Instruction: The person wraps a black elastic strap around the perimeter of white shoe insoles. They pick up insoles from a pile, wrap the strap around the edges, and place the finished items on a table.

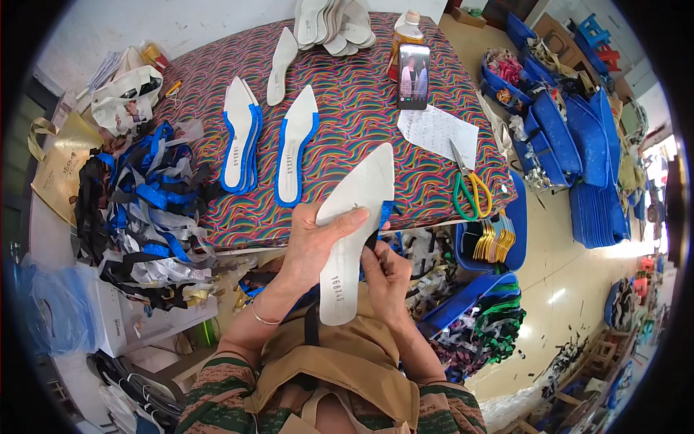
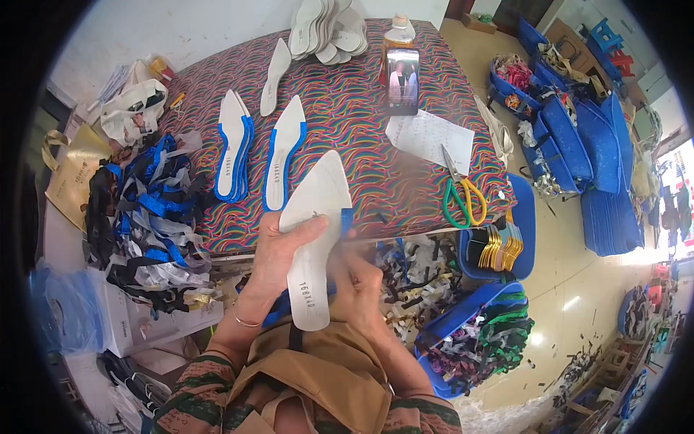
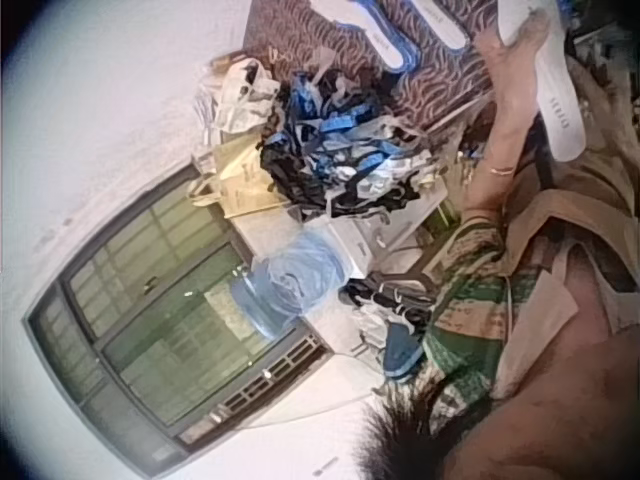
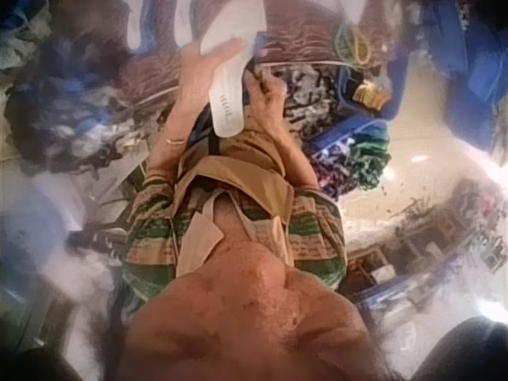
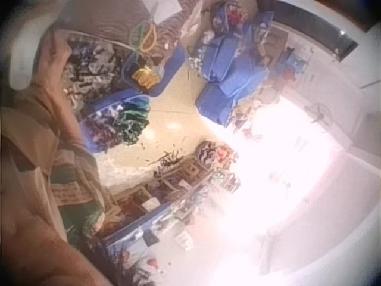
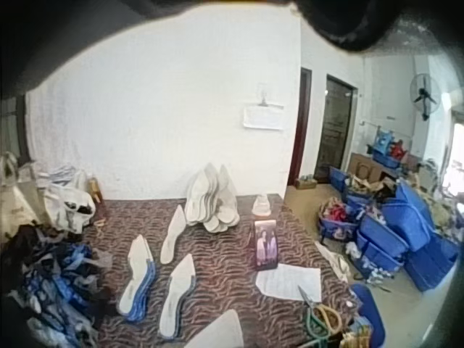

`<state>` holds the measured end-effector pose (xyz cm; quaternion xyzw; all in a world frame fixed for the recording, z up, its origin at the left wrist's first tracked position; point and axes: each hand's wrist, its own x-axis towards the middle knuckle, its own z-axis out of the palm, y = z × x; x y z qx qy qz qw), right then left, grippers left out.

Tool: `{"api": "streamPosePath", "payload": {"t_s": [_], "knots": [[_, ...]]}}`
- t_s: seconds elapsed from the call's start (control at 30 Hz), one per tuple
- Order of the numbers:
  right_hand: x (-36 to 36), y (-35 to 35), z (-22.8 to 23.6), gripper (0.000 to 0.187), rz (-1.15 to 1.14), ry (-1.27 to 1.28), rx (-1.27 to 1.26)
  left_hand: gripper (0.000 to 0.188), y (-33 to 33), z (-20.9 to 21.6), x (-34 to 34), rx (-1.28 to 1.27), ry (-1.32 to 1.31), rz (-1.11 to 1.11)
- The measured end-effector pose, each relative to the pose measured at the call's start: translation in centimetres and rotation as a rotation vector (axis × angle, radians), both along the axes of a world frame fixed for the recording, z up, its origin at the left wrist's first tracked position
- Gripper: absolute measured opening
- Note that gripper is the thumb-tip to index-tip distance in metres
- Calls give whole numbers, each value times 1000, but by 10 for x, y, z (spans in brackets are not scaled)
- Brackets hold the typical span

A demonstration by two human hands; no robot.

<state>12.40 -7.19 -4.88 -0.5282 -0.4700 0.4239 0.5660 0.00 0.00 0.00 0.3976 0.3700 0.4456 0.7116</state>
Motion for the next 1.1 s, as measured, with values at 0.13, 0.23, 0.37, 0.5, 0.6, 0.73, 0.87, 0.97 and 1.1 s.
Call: {"api": "streamPosePath", "payload": {"t_s": [0.13,0.23,0.37,0.5,0.6,0.73,0.87,0.97,1.1], "knots": [[5,-6,2,8,45,-3,-17,21,-4,11,6,-6,-94,-8],[14,-3,8,8,112,-89,-40,21,-1,-1,4,96,-18,-7],[10,3,7,12,88,-167,11,20,4,-3,7,113,-56,36],[5,24,20,28,-53,-154,79,27,2,-18,10,-24,-284,48],[6,36,26,28,-63,-137,112,30,-15,-33,8,-5,-155,64],[2,29,17,22,-18,-441,264,31,-11,-15,0,-57,-124,112],[3,-1,5,5,80,-506,223,27,0,1,-14,-73,-181,25],[14,-2,15,10,111,-239,59,26,1,-1,-16,-76,-262,-82],[22,25,50,11,71,280,-53,26,-10,-7,-9,-197,-414,-261]]}}
